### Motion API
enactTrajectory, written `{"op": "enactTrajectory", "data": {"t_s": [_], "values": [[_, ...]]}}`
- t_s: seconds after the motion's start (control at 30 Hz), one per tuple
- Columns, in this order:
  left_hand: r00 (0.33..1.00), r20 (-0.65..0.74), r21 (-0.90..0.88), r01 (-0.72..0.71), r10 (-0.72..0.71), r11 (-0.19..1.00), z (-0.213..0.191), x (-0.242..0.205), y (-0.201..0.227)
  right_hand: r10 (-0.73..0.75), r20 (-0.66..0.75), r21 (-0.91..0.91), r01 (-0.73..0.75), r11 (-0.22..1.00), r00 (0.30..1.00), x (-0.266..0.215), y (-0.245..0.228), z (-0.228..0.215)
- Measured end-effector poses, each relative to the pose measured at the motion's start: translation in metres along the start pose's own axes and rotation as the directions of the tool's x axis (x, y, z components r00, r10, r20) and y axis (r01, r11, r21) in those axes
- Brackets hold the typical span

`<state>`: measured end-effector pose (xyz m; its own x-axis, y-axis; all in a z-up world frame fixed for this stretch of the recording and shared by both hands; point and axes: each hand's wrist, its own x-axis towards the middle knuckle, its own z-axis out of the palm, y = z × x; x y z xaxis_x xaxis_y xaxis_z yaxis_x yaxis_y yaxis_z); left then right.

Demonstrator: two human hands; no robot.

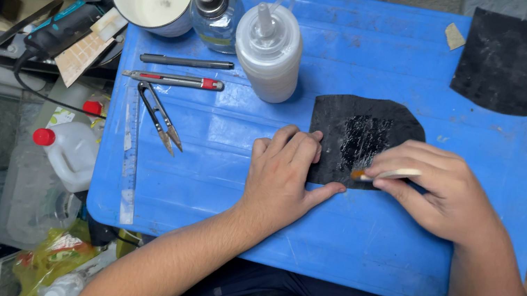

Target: The person applies a dark viscous liquid from a squeeze bottle onto a black curved material piece and spreads it evenly with a paintbrush. The person repeats this process on multiple pieces, then wipes the brush with a white cloth.

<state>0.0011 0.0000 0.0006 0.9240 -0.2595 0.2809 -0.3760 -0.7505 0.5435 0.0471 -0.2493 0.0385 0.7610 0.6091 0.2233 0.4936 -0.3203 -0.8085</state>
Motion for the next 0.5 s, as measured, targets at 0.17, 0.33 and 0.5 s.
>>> {"op": "enactTrajectory", "data": {"t_s": [0.17, 0.33, 0.5], "values": [[1.0, 0.024, 0.007, 0.008, -0.008, 1.0, 0.001, 0.001, 0.001, 0.142, -0.247, -0.046, -0.158, 0.986, 0.958, -0.002, 0.006, -0.003], [0.999, 0.045, 0.011, 0.02, -0.02, 1.0, 0.001, 0.001, 0.001, -0.086, -0.335, -0.363, -0.045, 0.931, 0.938, 0.002, 0.008, -0.01], [1.0, 0.01, 0.025, -0.008, 0.008, 1.0, 0.0, 0.001, 0.001, 0.009, -0.095, -0.189, -0.026, 0.982, 0.995, -0.006, -0.003, -0.008]]}}
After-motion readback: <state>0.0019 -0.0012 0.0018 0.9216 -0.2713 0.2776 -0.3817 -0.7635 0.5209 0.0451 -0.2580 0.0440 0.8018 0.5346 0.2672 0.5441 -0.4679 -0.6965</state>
